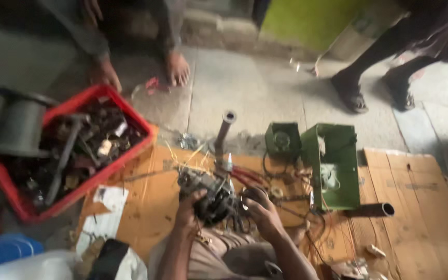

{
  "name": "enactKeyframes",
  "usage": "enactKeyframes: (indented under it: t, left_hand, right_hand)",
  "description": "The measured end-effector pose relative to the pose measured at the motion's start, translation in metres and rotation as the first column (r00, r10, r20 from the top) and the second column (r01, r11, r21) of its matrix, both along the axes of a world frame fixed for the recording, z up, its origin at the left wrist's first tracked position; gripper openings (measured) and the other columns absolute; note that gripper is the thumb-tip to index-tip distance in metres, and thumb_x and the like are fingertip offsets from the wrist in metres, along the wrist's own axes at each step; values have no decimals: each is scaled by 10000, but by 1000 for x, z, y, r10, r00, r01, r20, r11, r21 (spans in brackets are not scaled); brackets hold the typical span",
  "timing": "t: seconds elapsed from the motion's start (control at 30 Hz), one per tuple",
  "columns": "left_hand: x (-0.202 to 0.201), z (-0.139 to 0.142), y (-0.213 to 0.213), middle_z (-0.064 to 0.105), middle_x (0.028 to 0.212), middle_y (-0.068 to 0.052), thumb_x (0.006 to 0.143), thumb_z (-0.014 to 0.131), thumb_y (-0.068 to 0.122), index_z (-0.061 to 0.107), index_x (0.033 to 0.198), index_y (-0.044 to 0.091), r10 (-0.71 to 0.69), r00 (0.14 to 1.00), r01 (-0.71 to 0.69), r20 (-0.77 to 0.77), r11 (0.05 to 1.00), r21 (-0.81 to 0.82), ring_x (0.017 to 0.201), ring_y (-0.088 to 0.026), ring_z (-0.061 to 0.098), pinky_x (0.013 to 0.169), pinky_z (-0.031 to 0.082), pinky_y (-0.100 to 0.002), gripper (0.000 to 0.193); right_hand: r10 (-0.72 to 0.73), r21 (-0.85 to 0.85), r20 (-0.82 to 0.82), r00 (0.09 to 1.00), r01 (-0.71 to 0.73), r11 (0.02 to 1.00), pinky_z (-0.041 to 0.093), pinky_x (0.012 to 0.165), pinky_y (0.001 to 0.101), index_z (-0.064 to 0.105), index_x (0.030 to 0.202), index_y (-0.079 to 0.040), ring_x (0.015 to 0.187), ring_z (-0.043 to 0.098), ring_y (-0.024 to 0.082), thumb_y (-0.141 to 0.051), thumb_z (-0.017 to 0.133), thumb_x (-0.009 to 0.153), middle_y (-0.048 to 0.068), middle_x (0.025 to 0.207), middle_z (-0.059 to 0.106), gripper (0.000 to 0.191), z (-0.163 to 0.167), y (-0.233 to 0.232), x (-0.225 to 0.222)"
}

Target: The person sits on the floor holding an electric motor in their lap and uses pliers to pull old copper windings and wires out of the motor housing. They reposition the motor repeatedly, grip wire ends with pliers, and work the windings loose by hand.

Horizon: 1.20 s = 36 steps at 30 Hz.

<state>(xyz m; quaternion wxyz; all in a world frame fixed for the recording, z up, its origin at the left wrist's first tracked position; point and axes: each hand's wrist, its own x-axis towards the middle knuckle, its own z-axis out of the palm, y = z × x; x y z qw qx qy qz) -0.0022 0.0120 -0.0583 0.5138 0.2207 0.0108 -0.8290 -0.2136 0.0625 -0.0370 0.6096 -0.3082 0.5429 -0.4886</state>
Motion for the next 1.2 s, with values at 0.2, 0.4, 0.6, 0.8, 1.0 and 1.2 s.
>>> enactKeyframes:
  t: [0.2, 0.4, 0.6, 0.8, 1.0, 1.2]
  left_hand:
    - [30, 25, -8, 747, 1002, -105, 627, 796, -44, 687, 1163, 29, 185, 919, -92, 347, 959, -266, 879, -252, 737, 792, 632, -440, 553]
    - [32, 43, -27, 764, 991, -78, 511, 842, -89, 705, 1113, 14, 293, 691, 50, 661, 893, -448, 876, -212, 728, 797, 618, -378, 625]
    - [14, 37, -20, 784, 994, -98, 492, 872, -87, 719, 1114, 20, 278, 651, 151, 707, 865, -479, 892, -206, 749, 824, 614, -358, 650]
    - [-4, 38, 1, 771, 1064, -67, 516, 895, -77, 625, 1189, 54, 419, 579, 154, 699, 786, -599, 911, -151, 743, 832, 621, -329, 736]
    - [-13, 39, 15, 790, 1071, -66, 497, 880, -60, 540, 1224, 78, 457, 556, 84, 694, 800, -594, 884, -146, 772, 786, 634, -310, 814]
    - [-13, 36, 16, 788, 989, -46, 554, 895, -9, 596, 1197, 76, 420, 487, 144, 765, 826, -545, 855, -126, 773, 780, 632, -294, 714]
  right_hand:
    - [-235, 19, 182, 955, 236, 972, 519, 981, 491, 477, 1448, -4, 1207, 621, 307, -197, 576, 921, 185, 1336, 626, 570, -9, 35, -74]
    - [-170, -231, 306, 937, 247, 941, 476, 993, 528, 446, 1498, -3, 1195, 589, 335, -224, 602, 937, 218, 1365, 605, 622, 0, 38, -125]
    - [144, -544, 402, 904, 110, 832, 426, 1065, 523, 396, 1519, 54, 1325, 553, 383, -263, 633, 977, 252, 1433, 549, 671, 62, 2, -120]
    - [359, -670, 339, 870, -44, 741, 412, 1126, 546, 365, 1551, 67, 1346, 522, 364, -327, 678, 984, 242, 1480, 518, 759, 129, -31, -86]
    - [478, -732, 296, 827, -124, 670, 380, 1137, 566, 344, 1608, 59, 1349, 500, 396, -369, 671, 1023, 266, 1537, 485, 795, 188, -33, -64]
    - [395, -790, 282, 875, -22, 613, 257, 1278, 597, 331, 1595, 7, 1523, 365, 411, -631, 494, 1006, 243, 1626, 396, 883, 258, -31, -47]
